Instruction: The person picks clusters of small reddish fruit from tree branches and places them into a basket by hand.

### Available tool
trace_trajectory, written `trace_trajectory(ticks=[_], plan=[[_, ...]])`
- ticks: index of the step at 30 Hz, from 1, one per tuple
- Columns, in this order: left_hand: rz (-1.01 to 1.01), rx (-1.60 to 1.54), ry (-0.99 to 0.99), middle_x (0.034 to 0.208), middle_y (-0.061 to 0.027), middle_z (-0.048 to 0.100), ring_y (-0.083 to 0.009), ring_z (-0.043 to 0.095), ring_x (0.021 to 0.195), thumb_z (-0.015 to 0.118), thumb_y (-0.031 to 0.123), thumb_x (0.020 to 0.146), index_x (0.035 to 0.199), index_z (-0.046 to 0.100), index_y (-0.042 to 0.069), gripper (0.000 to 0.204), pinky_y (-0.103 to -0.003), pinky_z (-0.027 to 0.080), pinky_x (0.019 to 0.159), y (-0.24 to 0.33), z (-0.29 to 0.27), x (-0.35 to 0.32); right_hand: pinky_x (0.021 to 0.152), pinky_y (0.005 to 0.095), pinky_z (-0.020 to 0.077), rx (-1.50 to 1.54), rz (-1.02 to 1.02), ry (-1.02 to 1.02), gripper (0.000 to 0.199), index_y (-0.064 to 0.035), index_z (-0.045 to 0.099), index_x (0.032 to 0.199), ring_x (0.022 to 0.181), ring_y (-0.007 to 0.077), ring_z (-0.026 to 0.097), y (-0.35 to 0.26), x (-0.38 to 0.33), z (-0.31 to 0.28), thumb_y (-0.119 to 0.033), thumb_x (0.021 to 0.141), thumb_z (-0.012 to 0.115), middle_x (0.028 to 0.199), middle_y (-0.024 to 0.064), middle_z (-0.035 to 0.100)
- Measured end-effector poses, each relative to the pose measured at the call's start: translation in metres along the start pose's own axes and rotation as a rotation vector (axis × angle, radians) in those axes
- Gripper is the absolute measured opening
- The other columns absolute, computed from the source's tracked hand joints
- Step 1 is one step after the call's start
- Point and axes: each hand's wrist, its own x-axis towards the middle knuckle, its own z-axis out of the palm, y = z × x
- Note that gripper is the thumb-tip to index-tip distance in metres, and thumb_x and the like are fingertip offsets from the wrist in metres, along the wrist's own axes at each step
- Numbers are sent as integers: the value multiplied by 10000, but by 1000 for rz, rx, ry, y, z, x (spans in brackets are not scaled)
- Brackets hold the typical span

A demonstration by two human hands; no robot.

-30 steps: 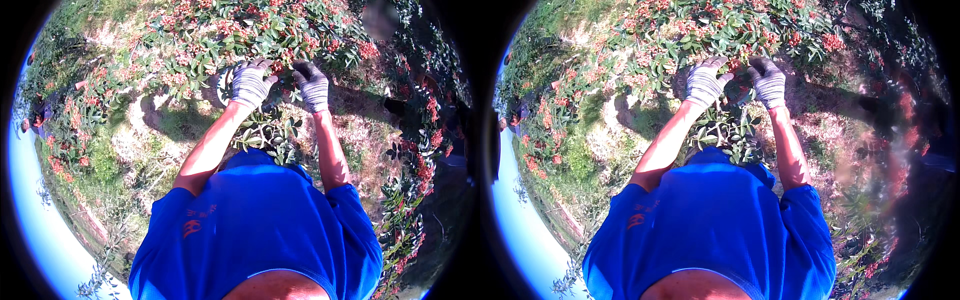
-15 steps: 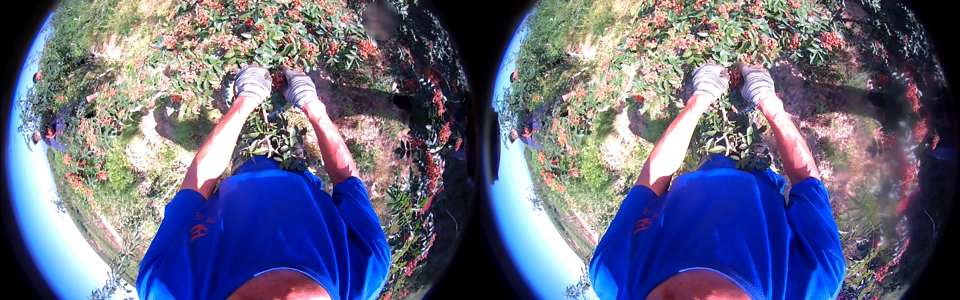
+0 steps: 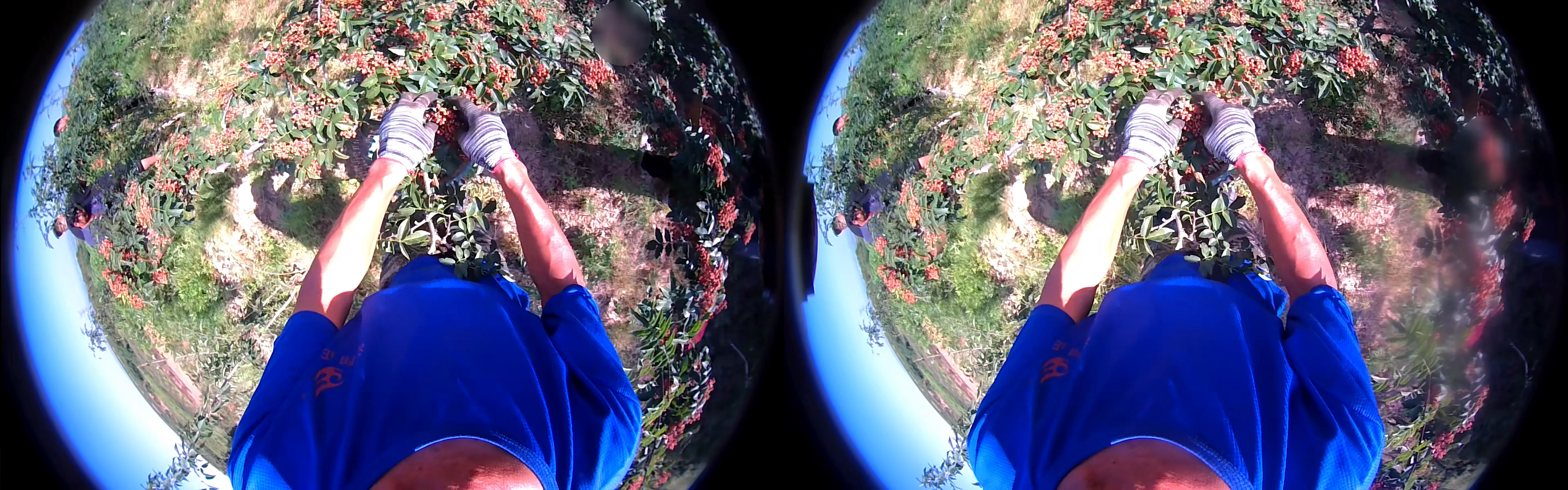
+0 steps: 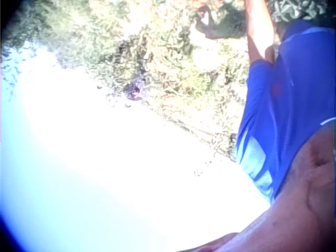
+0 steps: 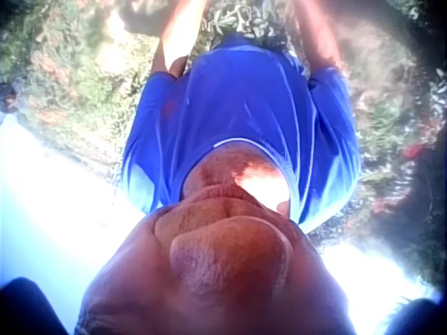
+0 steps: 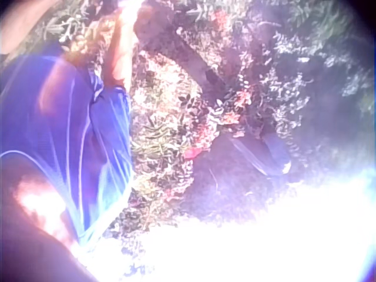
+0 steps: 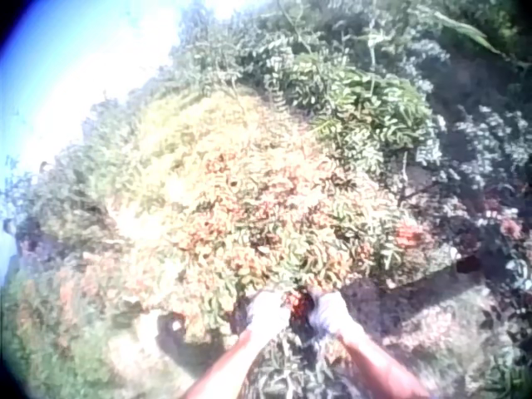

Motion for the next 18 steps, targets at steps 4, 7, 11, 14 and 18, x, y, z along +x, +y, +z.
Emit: trace_trajectory(ticks=[4, 7, 11, 14, 18], plan=[[189, -58, -79, 1277, -192, 564, -357, 557, 1164, 735, 103, 731, 1327, 546, 129, 625, -404, 460, 1008, -2, -5, 6, 901, 347, 537, 321, 19, 6, 511, -46, 547, 1285, 1035, 277, 679, 4, 9, 11, 32, 789, 641, 1103, 165, 696], [154, -103, -177, 1280, -191, 567, -352, 569, 1147, 764, 137, 721, 1325, 544, 122, 643, -400, 455, 1014, -3, -10, 16, 936, 328, 521, 440, -73, 32, 501, -14, 546, 1275, 1069, 235, 662, 9, 12, 16, 72, 790, 633, 1147, 157, 683], [135, -56, -137, 1214, -181, 601, -340, 595, 1104, 787, 158, 705, 1276, 575, 114, 610, -392, 488, 971, 1, -8, 21, 942, 328, 513, 514, -117, 15, 553, -9, 529, 1290, 1090, 220, 649, 14, 16, 19, 123, 755, 581, 1161, 157, 678], [100, -150, -67, 1117, -181, 644, -325, 609, 1065, 779, 119, 711, 1151, 640, 83, 463, -389, 486, 945, 1, -4, 20, 925, 330, 518, 565, -176, 7, 547, -17, 540, 1279, 1076, 241, 658, 13, 15, 18, 109, 747, 544, 1125, 163, 690], [24, -320, -49, 1015, -141, 687, -266, 650, 955, 750, 86, 762, 1043, 677, 50, 293, -352, 502, 879, -10, -1, 21, 923, 336, 514, 562, -145, -3, 501, -66, 562, 1271, 1079, 268, 658, 8, 11, 12, 18, 779, 606, 1134, 170, 684]])
